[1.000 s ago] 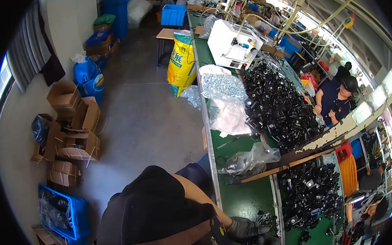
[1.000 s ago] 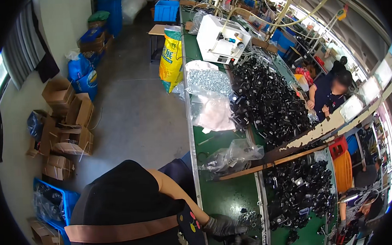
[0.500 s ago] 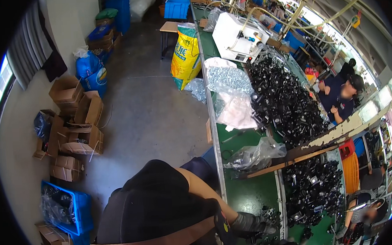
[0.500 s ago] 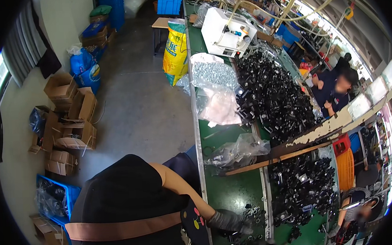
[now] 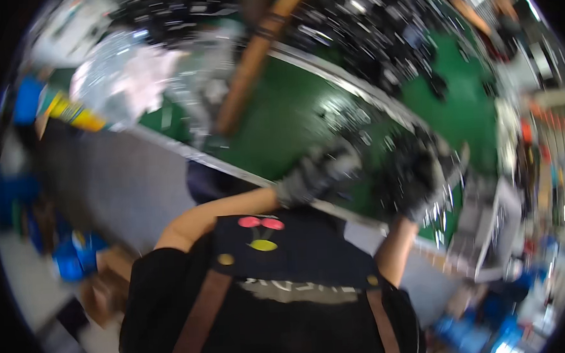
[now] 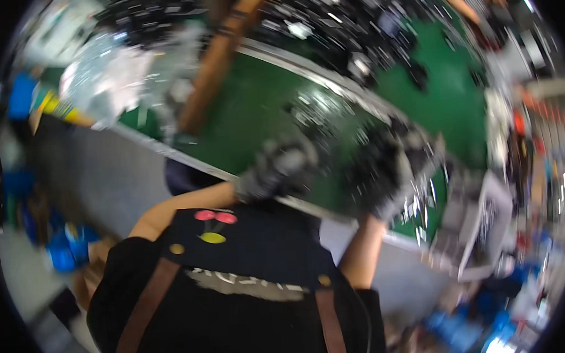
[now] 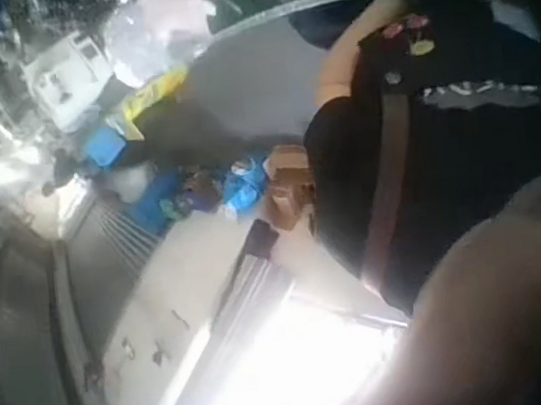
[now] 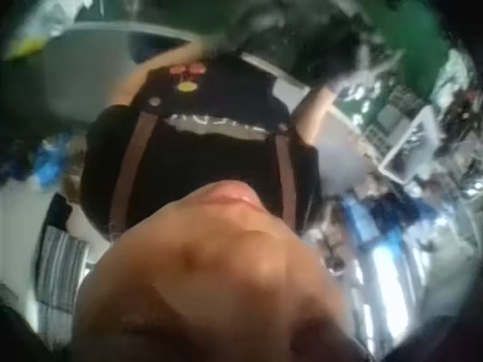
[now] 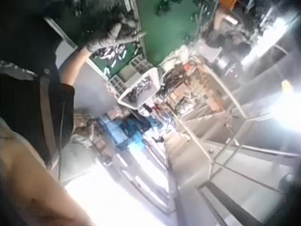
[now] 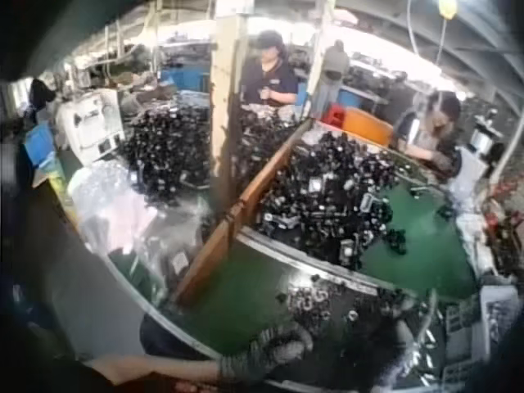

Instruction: Manually assembling small black plastic components at a factory workstation.

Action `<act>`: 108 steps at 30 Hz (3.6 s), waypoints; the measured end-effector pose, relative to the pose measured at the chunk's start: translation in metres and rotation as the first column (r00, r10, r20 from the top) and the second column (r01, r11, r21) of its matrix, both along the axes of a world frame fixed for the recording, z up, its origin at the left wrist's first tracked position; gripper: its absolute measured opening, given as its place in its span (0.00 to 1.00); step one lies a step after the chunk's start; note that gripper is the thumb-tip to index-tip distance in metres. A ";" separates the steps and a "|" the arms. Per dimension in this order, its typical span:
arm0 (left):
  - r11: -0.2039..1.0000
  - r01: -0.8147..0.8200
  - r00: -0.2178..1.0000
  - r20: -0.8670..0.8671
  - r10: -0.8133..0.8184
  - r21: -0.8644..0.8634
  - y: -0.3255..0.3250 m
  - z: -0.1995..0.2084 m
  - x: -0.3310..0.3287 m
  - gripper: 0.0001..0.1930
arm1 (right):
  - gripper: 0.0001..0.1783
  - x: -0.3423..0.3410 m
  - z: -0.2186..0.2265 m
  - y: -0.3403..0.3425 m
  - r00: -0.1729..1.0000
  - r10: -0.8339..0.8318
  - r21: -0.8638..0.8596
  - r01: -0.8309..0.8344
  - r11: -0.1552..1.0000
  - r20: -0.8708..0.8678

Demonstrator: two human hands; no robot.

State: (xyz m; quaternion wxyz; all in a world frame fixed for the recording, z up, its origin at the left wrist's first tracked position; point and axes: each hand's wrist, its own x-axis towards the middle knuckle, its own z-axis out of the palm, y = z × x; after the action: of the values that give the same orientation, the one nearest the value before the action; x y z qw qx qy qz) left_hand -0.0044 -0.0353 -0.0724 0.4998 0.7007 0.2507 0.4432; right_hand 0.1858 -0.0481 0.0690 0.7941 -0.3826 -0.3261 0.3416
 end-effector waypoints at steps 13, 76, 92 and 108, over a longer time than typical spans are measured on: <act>0.997 0.033 0.991 0.123 -0.042 0.075 -0.008 0.027 0.018 0.12 | 0.38 0.032 -0.068 -0.018 0.990 -0.001 -0.087 0.014 0.996 0.139; 0.995 0.074 0.975 0.217 -0.058 -0.062 -0.019 0.059 0.026 0.16 | 0.16 0.031 -0.036 -0.008 0.995 -0.014 0.024 0.016 1.000 -0.100; 0.823 0.321 0.918 0.366 -0.150 -0.469 0.002 0.068 0.011 0.20 | 0.31 0.034 -0.049 0.012 0.975 0.219 0.183 -0.208 0.961 -0.044; 0.804 0.326 0.919 0.366 -0.146 -0.497 -0.001 0.067 0.012 0.27 | 0.32 0.035 -0.066 0.014 0.979 0.196 0.152 -0.202 0.967 0.054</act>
State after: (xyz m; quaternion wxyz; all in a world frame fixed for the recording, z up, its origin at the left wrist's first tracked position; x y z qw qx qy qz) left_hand 0.0080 -0.0366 -0.0054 0.7639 0.4753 0.1949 0.3905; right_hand 0.2210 -0.0344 0.0027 0.7768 -0.2908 -0.4041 0.3855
